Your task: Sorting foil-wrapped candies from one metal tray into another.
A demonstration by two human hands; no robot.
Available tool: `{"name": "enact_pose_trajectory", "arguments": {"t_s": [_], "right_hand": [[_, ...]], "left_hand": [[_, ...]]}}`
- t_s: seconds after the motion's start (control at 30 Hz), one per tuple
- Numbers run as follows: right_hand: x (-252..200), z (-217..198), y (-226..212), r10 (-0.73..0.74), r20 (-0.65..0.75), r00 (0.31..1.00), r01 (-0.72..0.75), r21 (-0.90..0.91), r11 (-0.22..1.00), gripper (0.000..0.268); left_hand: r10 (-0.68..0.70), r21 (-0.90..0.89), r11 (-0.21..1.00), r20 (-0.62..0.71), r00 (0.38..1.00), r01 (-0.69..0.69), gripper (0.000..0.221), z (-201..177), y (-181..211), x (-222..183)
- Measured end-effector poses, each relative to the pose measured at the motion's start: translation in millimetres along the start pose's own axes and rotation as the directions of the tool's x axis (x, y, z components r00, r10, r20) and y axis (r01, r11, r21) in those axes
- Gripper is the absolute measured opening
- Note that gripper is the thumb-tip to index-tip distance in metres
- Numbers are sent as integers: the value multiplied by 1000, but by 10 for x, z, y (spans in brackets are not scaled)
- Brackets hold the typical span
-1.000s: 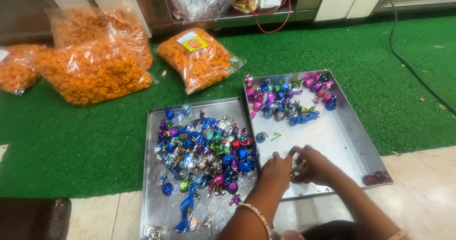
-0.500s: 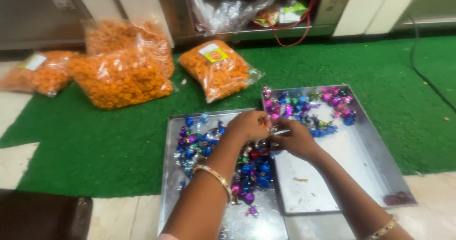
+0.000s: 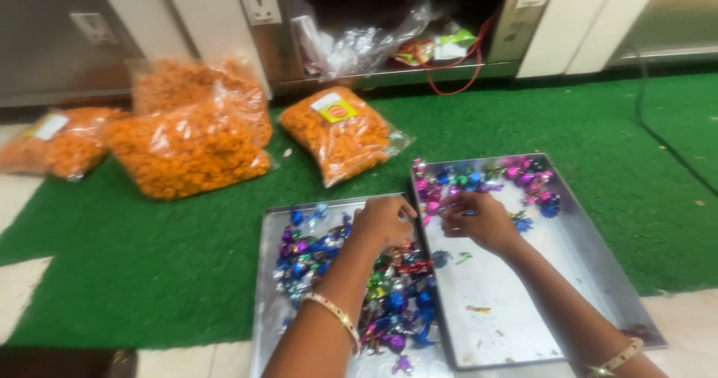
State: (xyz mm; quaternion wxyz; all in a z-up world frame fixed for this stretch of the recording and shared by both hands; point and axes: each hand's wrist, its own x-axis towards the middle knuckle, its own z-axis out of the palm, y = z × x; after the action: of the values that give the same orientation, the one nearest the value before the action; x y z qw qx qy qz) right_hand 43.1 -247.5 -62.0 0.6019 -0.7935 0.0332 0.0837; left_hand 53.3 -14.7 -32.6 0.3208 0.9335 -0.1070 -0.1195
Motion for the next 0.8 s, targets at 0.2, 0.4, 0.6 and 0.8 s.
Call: {"name": "enact_pose_trajectory", "arguments": {"t_s": [0.2,0.4,0.6,0.8], "right_hand": [[86,-736,590,58,-148,987,-106,-337,935,38],[242,-1020,986,-31,-211,977,-115,-645,755,95],[425,-1047,915,-21,-297,955,-220,-750,624,118],[790,-1212,967,23,-198,980,-163,-731,663,143]], "left_hand": [[94,152,983,69,993,-104,31,342,637,-64],[106,330,930,182,977,-163,65,1122,713,535],[159,347,908,233,959,-235,101,839,979,735],[174,391,901,73,982,-189,99,1419,371,1619]]}}
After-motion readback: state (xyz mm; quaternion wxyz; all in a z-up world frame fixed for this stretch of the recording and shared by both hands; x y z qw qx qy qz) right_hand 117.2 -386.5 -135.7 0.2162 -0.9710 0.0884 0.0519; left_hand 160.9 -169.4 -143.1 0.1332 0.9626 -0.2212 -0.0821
